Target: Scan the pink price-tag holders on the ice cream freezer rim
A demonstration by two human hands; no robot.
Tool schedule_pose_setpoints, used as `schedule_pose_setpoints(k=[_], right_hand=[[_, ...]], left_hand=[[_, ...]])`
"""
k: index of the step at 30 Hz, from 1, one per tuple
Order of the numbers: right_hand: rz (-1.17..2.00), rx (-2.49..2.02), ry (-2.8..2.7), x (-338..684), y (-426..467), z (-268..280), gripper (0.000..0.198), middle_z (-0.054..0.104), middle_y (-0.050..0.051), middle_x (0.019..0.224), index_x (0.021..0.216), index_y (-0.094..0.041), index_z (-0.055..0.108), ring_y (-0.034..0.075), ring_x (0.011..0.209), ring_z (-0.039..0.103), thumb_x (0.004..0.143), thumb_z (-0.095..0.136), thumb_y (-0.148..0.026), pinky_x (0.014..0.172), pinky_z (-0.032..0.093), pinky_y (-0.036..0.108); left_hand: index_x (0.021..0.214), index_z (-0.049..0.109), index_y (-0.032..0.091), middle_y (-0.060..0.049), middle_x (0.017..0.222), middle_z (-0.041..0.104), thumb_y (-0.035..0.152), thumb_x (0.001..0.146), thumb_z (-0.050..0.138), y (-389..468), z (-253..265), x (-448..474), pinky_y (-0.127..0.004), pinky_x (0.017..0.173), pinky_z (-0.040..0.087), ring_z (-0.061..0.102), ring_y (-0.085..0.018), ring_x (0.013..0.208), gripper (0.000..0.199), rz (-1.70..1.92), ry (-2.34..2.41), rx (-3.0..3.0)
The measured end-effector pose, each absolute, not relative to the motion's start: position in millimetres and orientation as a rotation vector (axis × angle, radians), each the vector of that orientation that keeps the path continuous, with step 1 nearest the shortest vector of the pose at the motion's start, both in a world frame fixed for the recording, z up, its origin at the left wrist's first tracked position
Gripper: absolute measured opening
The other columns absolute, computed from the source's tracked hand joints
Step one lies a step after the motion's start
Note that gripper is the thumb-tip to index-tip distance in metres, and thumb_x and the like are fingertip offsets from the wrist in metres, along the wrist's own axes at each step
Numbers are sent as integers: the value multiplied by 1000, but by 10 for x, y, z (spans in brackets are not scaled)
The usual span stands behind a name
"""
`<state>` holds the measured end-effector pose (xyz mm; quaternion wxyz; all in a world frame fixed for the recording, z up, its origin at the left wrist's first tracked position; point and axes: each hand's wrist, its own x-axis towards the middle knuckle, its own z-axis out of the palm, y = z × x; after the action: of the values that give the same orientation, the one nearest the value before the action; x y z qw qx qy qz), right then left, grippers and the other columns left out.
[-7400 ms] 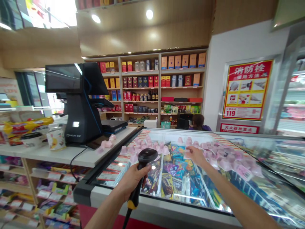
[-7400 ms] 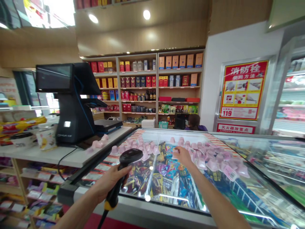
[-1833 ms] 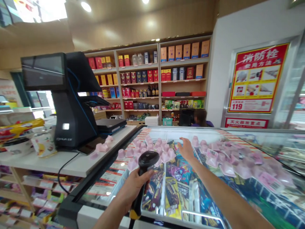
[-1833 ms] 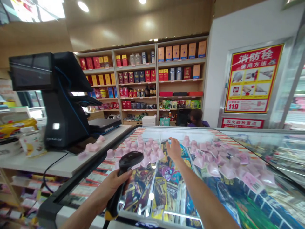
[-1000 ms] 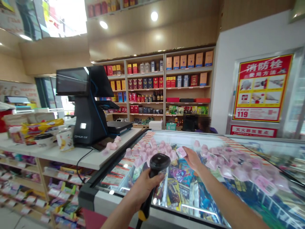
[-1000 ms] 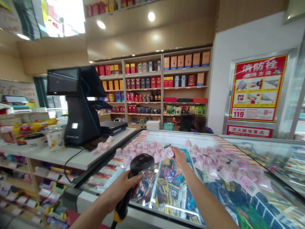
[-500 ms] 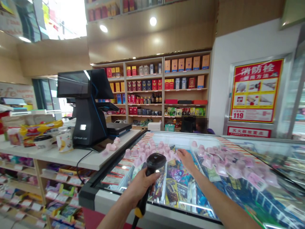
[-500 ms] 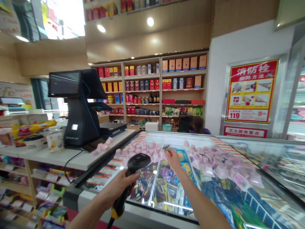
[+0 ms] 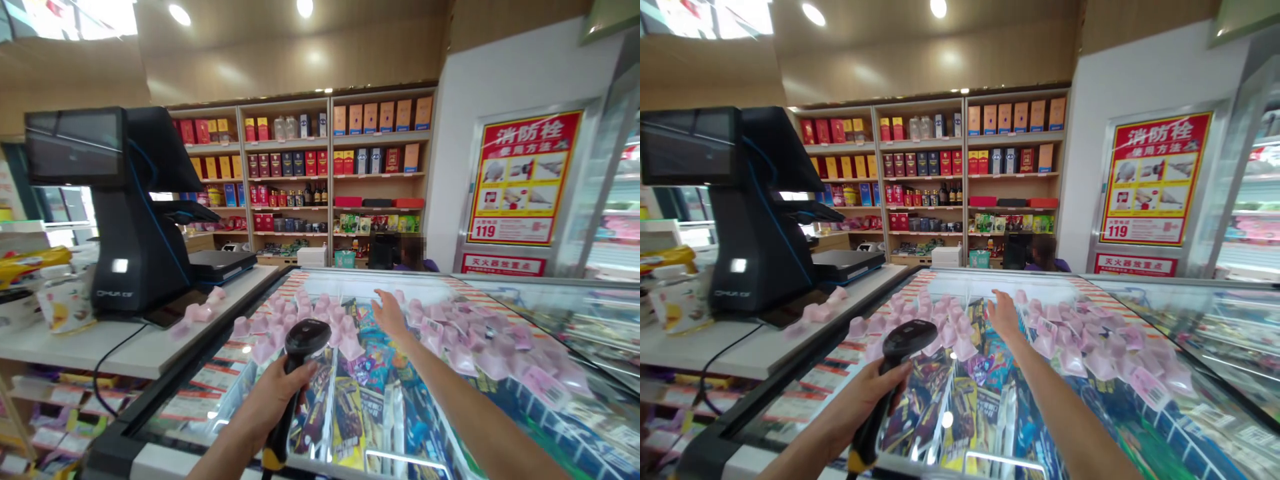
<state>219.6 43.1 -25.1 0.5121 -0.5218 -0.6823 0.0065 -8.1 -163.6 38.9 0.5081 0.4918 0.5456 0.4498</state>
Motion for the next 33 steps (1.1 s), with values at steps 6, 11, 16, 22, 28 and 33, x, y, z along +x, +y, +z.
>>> schedule_pose_setpoints(k=[6, 11, 16, 22, 28, 33], right_hand=[[74, -1677, -1526, 2741, 1095, -208, 39, 45, 18, 112, 107, -13, 49, 27, 102, 44, 68, 45, -9, 82, 32, 37], [207, -1740, -1518, 2752, 1217, -218, 30, 50, 23, 100, 86, -7, 59, 33, 100, 45, 62, 44, 1, 79, 30, 46], [297, -1617, -1553, 2624, 946, -197, 17, 59, 13, 88, 73, -11, 63, 23, 90, 52, 60, 51, -6, 80, 35, 34], [1055, -989, -1064, 2327, 339, -272, 20, 61, 2, 60, 78, -16, 62, 14, 55, 54, 65, 52, -27, 55, 43, 28], [1371, -663, -879, 1970, -85, -175, 17, 61, 0, 58, 71, -15, 62, 11, 53, 53, 55, 61, -21, 51, 40, 23], [1408, -629, -894, 1768, -238, -60, 13, 60, -1, 57, 68, -15, 62, 10, 53, 51, 56, 59, -19, 52, 40, 22]], left_hand=[[61, 45, 17, 6, 44, 44, 50, 62, 56, -1409, 295, -96, -20, 44, 28, 37, -7, 42, 35, 1042, 1361, 1205], [65, 47, 16, 6, 43, 44, 53, 60, 55, -1379, 246, -134, -20, 44, 27, 37, -7, 41, 38, 1019, 1391, 1212], [70, 47, 16, 7, 44, 44, 51, 59, 57, -1525, 333, -112, -21, 45, 29, 39, -7, 41, 38, 1039, 1329, 1179], [72, 47, 16, 7, 45, 45, 48, 61, 57, -1786, 392, -117, -21, 44, 29, 40, -7, 42, 35, 1060, 1270, 1185], [68, 47, 16, 7, 43, 44, 44, 61, 59, -1961, 387, -154, -21, 44, 29, 40, -7, 40, 31, 1076, 1216, 1249], [69, 45, 16, 7, 45, 44, 42, 60, 60, -2066, 400, -196, -20, 45, 31, 42, -7, 42, 32, 1056, 1225, 1197]])
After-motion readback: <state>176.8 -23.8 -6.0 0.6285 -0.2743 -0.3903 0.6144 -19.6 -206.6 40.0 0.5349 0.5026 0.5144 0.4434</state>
